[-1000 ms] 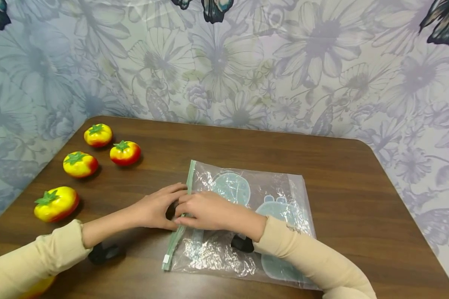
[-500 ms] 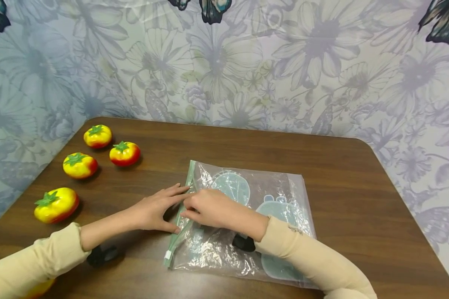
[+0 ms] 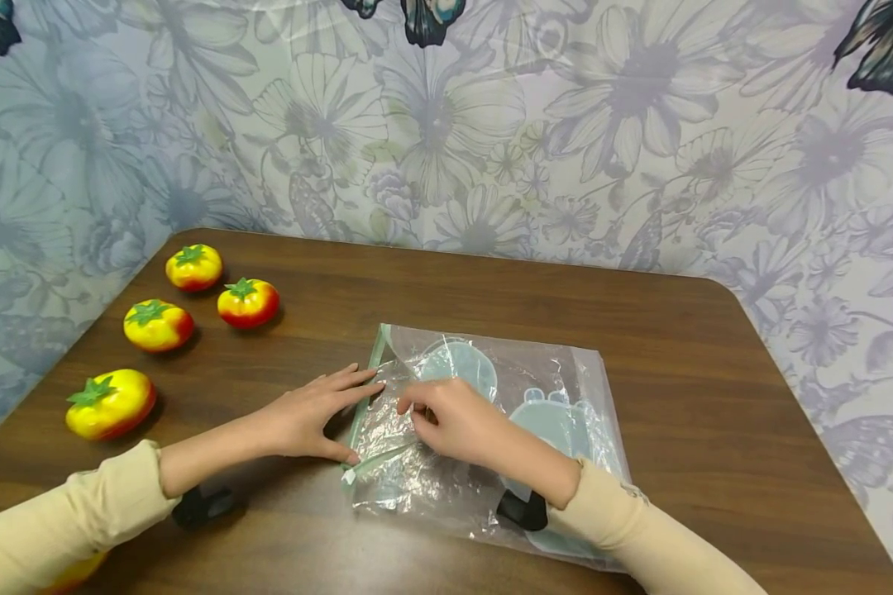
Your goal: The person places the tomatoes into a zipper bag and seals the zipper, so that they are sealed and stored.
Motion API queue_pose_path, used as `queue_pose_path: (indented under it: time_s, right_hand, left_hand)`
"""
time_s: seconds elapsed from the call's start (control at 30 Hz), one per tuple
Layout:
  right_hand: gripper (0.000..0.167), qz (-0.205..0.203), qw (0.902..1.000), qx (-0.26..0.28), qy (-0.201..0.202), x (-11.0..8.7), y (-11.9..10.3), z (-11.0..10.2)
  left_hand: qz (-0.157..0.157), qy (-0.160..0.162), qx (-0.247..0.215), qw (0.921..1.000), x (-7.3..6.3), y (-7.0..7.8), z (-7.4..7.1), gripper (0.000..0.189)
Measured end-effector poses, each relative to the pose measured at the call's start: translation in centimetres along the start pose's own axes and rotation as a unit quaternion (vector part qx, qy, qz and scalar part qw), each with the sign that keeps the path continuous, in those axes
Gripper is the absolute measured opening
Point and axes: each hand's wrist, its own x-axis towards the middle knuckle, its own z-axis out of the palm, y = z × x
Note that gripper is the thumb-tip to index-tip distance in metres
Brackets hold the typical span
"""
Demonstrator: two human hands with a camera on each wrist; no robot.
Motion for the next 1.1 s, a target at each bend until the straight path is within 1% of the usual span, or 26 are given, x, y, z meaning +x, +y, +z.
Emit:
queue_pose_path:
  time_s: [0.1, 0.17, 0.23, 0.33, 0.4, 0.5, 0.63, 0.73, 0.77, 0.83, 0.93, 1.0, 1.1]
  right_hand:
    - [0.036, -0.015, 0.9997, -0.014, 0.013, -0.6, 0.1, 0.3]
    - [0.048, -0.012, 0.9995, -0.023, 0.017, -0.9, 0.1, 0.5]
    - [0.060, 0.005, 0.9994, -0.024, 0.023, -1.1, 0.0, 0.6]
    - [0.068, 0.045, 0.9984, -0.015, 0.032, -1.5, -0.3, 0.6]
    - [0.069, 0.070, 0.9969, -0.004, 0.036, -1.6, -0.3, 0.5]
    - [0.063, 0.096, 0.9947, 0.010, 0.037, -1.9, -0.2, 0.4]
    - [0.050, 0.113, 0.9924, 0.022, 0.042, -1.7, 0.3, 0.4]
    - [0.036, 0.139, 0.9888, 0.025, 0.050, -1.2, 0.6, 0.6]
    - [0.036, 0.147, 0.9875, 0.021, 0.052, -1.0, 0.7, 0.8]
    - [0.043, 0.157, 0.9862, 0.006, 0.053, -0.7, 0.8, 1.2]
    - [0.049, 0.156, 0.9860, -0.009, 0.058, -0.5, 0.8, 1.9]
    - [0.052, 0.152, 0.9862, 0.005, 0.065, -0.4, 0.9, 2.2]
    - [0.059, 0.155, 0.9838, 0.041, 0.079, -0.4, 0.9, 2.6]
  left_hand:
    - [-0.003, -0.003, 0.000, 1.0000, 0.0, 0.1, 0.0, 0.089]
    - [-0.004, -0.004, 0.000, 1.0000, 0.0, 0.2, 0.0, 0.089]
    - [-0.005, -0.004, 0.001, 1.0000, 0.0, 0.2, 0.0, 0.089]
    - [-0.005, -0.003, 0.001, 1.0000, 0.0, 0.3, 0.1, 0.089]
    - [-0.005, -0.003, 0.002, 1.0000, 0.0, 0.3, 0.1, 0.089]
    - [-0.005, -0.004, 0.000, 1.0000, -0.1, 0.3, 0.1, 0.089]
    - [-0.012, -0.009, 0.000, 0.9999, -0.1, 0.4, 0.0, 0.089]
    - [-0.016, -0.012, 0.003, 0.9998, -0.1, 0.5, 0.0, 0.089]
    - [-0.016, -0.012, 0.004, 0.9998, 0.0, 0.5, 0.0, 0.089]
    - [-0.015, -0.011, 0.005, 0.9998, 0.0, 0.6, 0.0, 0.089]
    - [-0.011, -0.009, 0.004, 0.9999, 0.0, 0.6, 0.1, 0.090]
    - [-0.009, -0.006, 0.003, 0.9999, -0.1, 0.6, 0.2, 0.090]
    - [-0.008, -0.004, 0.003, 1.0000, 0.0, 0.6, 0.3, 0.090]
